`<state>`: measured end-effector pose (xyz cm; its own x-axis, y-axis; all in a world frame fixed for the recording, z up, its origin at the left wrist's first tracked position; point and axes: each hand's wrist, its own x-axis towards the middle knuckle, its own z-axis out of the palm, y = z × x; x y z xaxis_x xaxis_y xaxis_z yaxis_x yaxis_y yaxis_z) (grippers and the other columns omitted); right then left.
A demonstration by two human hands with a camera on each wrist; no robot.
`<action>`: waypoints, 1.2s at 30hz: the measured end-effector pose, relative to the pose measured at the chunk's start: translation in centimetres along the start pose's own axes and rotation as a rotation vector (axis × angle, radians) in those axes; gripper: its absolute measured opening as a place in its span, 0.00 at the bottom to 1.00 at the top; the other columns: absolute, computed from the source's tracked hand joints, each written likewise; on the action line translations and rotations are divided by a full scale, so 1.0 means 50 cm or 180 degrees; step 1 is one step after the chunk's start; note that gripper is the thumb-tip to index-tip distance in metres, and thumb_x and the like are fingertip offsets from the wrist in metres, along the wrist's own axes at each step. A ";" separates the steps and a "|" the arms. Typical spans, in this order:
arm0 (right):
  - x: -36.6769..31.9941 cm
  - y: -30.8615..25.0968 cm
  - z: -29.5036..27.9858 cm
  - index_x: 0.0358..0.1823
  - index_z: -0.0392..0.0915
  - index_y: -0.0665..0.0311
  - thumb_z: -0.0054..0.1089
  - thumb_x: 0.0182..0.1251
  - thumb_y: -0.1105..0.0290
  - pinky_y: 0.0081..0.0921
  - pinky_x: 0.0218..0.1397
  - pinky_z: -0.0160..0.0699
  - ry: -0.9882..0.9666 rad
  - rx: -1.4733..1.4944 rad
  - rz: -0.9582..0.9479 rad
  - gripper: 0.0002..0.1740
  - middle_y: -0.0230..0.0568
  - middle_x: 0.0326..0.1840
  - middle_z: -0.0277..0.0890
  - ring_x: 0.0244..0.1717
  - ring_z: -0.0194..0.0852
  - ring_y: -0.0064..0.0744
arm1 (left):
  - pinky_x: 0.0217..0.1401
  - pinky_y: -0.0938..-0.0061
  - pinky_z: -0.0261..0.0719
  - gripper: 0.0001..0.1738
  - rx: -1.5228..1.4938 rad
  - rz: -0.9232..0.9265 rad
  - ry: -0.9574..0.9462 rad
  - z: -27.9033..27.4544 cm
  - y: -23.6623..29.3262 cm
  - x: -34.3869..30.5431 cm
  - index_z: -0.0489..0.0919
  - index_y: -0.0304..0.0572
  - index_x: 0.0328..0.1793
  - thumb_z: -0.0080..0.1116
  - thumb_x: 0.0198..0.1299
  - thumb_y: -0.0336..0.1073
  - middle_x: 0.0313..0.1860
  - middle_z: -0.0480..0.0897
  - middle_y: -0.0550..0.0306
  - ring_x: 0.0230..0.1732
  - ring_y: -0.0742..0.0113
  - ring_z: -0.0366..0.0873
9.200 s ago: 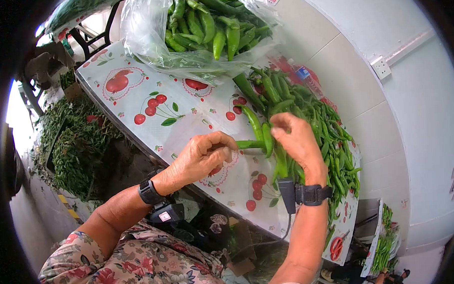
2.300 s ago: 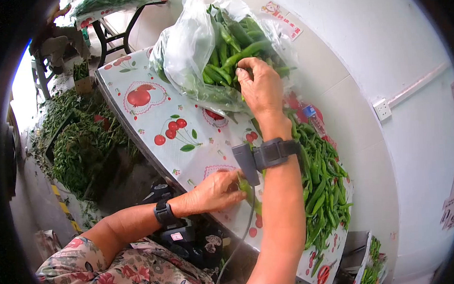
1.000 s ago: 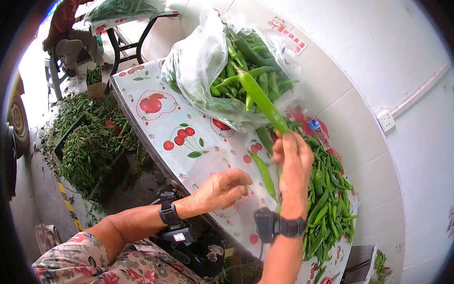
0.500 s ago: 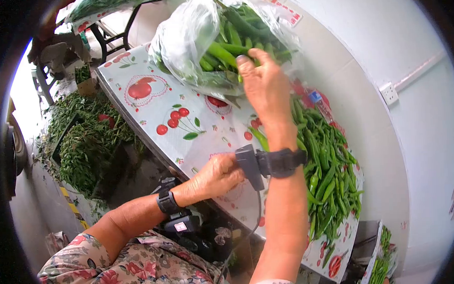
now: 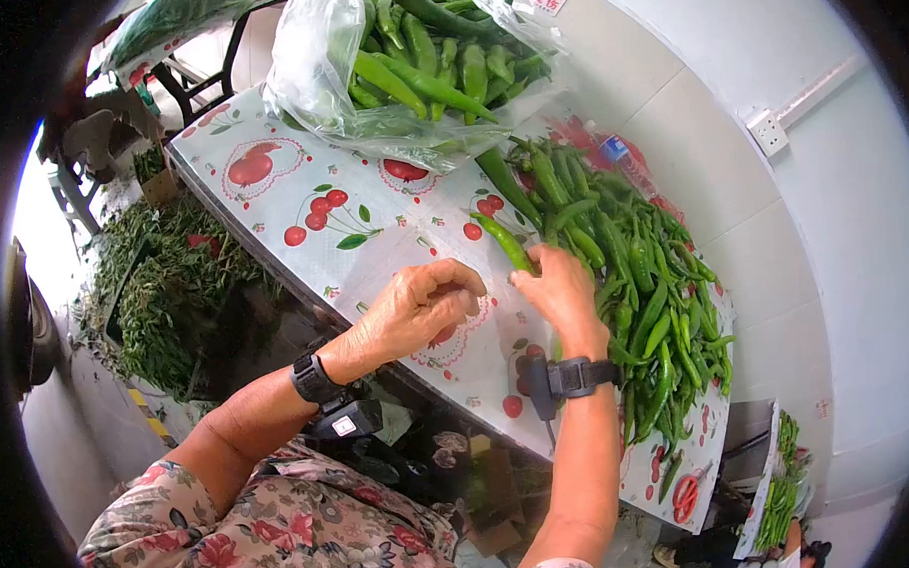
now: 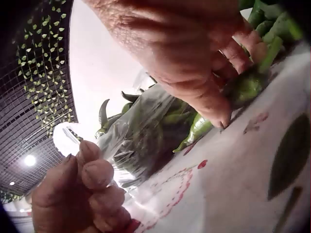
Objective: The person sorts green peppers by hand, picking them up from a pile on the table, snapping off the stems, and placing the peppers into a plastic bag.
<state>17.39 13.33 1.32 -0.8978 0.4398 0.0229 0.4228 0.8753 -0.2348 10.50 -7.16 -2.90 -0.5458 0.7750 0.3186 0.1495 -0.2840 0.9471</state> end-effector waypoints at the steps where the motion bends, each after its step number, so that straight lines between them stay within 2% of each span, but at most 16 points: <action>1: -0.006 -0.007 -0.002 0.47 0.79 0.67 0.64 0.52 0.60 0.39 0.50 0.75 0.0001 0.0024 0.0096 0.24 0.56 0.41 0.81 0.44 0.80 0.52 | 0.22 0.80 0.67 0.08 0.0009 0.0017 0.0013 0.001 -0.001 0.000 0.77 0.35 0.45 0.50 0.63 0.30 0.23 0.76 0.64 0.19 0.81 0.68; 7: -0.030 0.009 -0.017 0.46 0.77 0.72 0.63 0.57 0.60 0.38 0.45 0.76 0.0396 0.0576 0.0425 0.22 0.58 0.38 0.81 0.41 0.81 0.50 | 0.22 0.81 0.67 0.08 0.0010 0.0024 0.0017 0.005 0.000 0.000 0.77 0.35 0.45 0.49 0.63 0.29 0.22 0.75 0.64 0.20 0.81 0.68; 8: -0.030 0.023 -0.015 0.50 0.75 0.73 0.60 0.62 0.64 0.33 0.40 0.77 0.0423 0.0897 0.0520 0.21 0.54 0.37 0.82 0.37 0.83 0.41 | 0.22 0.81 0.67 0.08 0.0026 0.0029 0.0029 0.005 -0.001 0.000 0.77 0.35 0.45 0.49 0.63 0.29 0.22 0.75 0.64 0.20 0.81 0.68; 11: -0.044 0.048 -0.015 0.55 0.71 0.72 0.57 0.65 0.67 0.28 0.35 0.76 0.0751 0.1705 0.0674 0.21 0.48 0.34 0.82 0.31 0.80 0.30 | 0.21 0.82 0.66 0.08 0.0087 0.0092 0.0011 0.004 -0.001 0.001 0.77 0.35 0.45 0.50 0.63 0.29 0.21 0.74 0.66 0.18 0.82 0.67; 14: -0.065 0.033 -0.026 0.59 0.68 0.69 0.53 0.68 0.69 0.22 0.28 0.72 0.0604 0.2041 0.0684 0.20 0.40 0.34 0.78 0.27 0.72 0.23 | 0.27 0.80 0.71 0.08 0.0166 -0.0092 -0.0045 -0.002 0.009 0.000 0.77 0.35 0.46 0.50 0.63 0.29 0.28 0.78 0.61 0.24 0.79 0.71; 15: -0.071 0.030 -0.025 0.59 0.68 0.68 0.52 0.68 0.69 0.20 0.27 0.70 0.0581 0.2206 0.0664 0.20 0.39 0.34 0.77 0.26 0.70 0.21 | 0.32 0.78 0.73 0.08 0.0241 0.0147 0.0078 0.001 0.002 0.002 0.76 0.35 0.46 0.50 0.63 0.29 0.33 0.79 0.58 0.28 0.76 0.73; 17: -0.072 0.029 -0.011 0.59 0.69 0.66 0.51 0.66 0.73 0.22 0.36 0.74 0.0380 0.2027 0.0388 0.20 0.43 0.41 0.77 0.36 0.74 0.26 | 0.41 0.75 0.76 0.09 0.0382 0.0618 0.0289 0.008 -0.022 0.007 0.76 0.34 0.46 0.50 0.62 0.29 0.41 0.81 0.53 0.36 0.71 0.77; 18: -0.064 0.048 0.016 0.59 0.69 0.66 0.51 0.65 0.74 0.24 0.40 0.75 0.0330 0.1857 0.0074 0.21 0.45 0.44 0.78 0.40 0.75 0.29 | 0.56 0.71 0.73 0.11 0.0305 0.0430 0.0086 0.001 -0.017 0.006 0.76 0.34 0.48 0.51 0.61 0.29 0.53 0.78 0.47 0.52 0.63 0.76; 19: -0.066 0.041 0.027 0.60 0.69 0.66 0.51 0.64 0.75 0.26 0.44 0.76 0.0279 0.1685 -0.0238 0.21 0.47 0.46 0.78 0.44 0.76 0.31 | 0.57 0.71 0.72 0.11 0.0313 0.0412 0.0062 0.001 -0.014 0.005 0.76 0.35 0.49 0.52 0.61 0.29 0.53 0.78 0.46 0.53 0.62 0.76; 21: -0.092 -0.005 0.019 0.58 0.70 0.66 0.51 0.61 0.75 0.37 0.59 0.71 0.0157 0.1259 -0.0347 0.21 0.58 0.51 0.78 0.55 0.76 0.53 | 0.60 0.70 0.70 0.12 0.0335 0.0381 0.0015 0.002 -0.011 0.003 0.76 0.36 0.51 0.52 0.61 0.29 0.54 0.78 0.46 0.57 0.60 0.75; 22: -0.103 -0.024 0.006 0.57 0.70 0.66 0.51 0.62 0.74 0.38 0.57 0.73 0.0086 0.1185 -0.0468 0.20 0.59 0.51 0.77 0.54 0.76 0.54 | 0.61 0.70 0.69 0.14 0.0311 0.0434 0.0015 0.003 -0.016 0.003 0.76 0.36 0.52 0.52 0.60 0.29 0.56 0.78 0.46 0.59 0.60 0.74; 27: -0.155 -0.034 -0.039 0.57 0.71 0.65 0.55 0.62 0.70 0.36 0.54 0.75 -0.0205 0.1303 -0.0326 0.21 0.55 0.50 0.78 0.52 0.78 0.50 | 0.58 0.72 0.70 0.13 0.0505 0.0277 -0.0013 0.001 -0.017 0.003 0.77 0.36 0.51 0.51 0.61 0.30 0.58 0.77 0.48 0.55 0.65 0.74; 29: -0.194 -0.006 -0.053 0.57 0.72 0.64 0.56 0.62 0.68 0.35 0.53 0.76 0.0144 0.1310 -0.0352 0.21 0.54 0.50 0.78 0.51 0.79 0.48 | 0.55 0.74 0.71 0.13 0.0428 0.0140 -0.0092 0.001 -0.010 0.002 0.77 0.34 0.51 0.51 0.62 0.30 0.55 0.78 0.50 0.51 0.68 0.75; 33: -0.311 0.056 -0.099 0.59 0.72 0.64 0.58 0.61 0.72 0.33 0.54 0.76 0.0679 0.1346 0.0547 0.22 0.49 0.54 0.78 0.52 0.78 0.37 | 0.50 0.77 0.73 0.11 0.0562 -0.0386 -0.0287 -0.001 0.010 0.000 0.77 0.31 0.48 0.49 0.64 0.29 0.44 0.81 0.55 0.43 0.72 0.75; 34: -0.342 0.086 -0.103 0.59 0.72 0.64 0.57 0.61 0.73 0.32 0.54 0.76 0.0903 0.1314 0.0719 0.22 0.50 0.55 0.78 0.51 0.77 0.37 | 0.49 0.77 0.74 0.11 0.0566 -0.0211 -0.0261 0.000 0.005 0.000 0.77 0.31 0.47 0.49 0.65 0.29 0.38 0.81 0.57 0.42 0.73 0.75; 36: -0.395 0.134 -0.107 0.60 0.71 0.67 0.57 0.60 0.74 0.31 0.53 0.77 0.1348 0.1339 0.1152 0.24 0.53 0.55 0.76 0.50 0.77 0.36 | 0.49 0.77 0.74 0.10 0.0485 -0.0145 -0.0307 0.001 0.000 0.000 0.77 0.31 0.47 0.49 0.64 0.29 0.38 0.81 0.57 0.42 0.73 0.75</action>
<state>38.61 11.56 4.50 -0.5479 0.8046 0.2291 0.5260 0.5442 -0.6536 10.55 -7.12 -2.89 -0.4742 0.8378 0.2706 0.2537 -0.1643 0.9532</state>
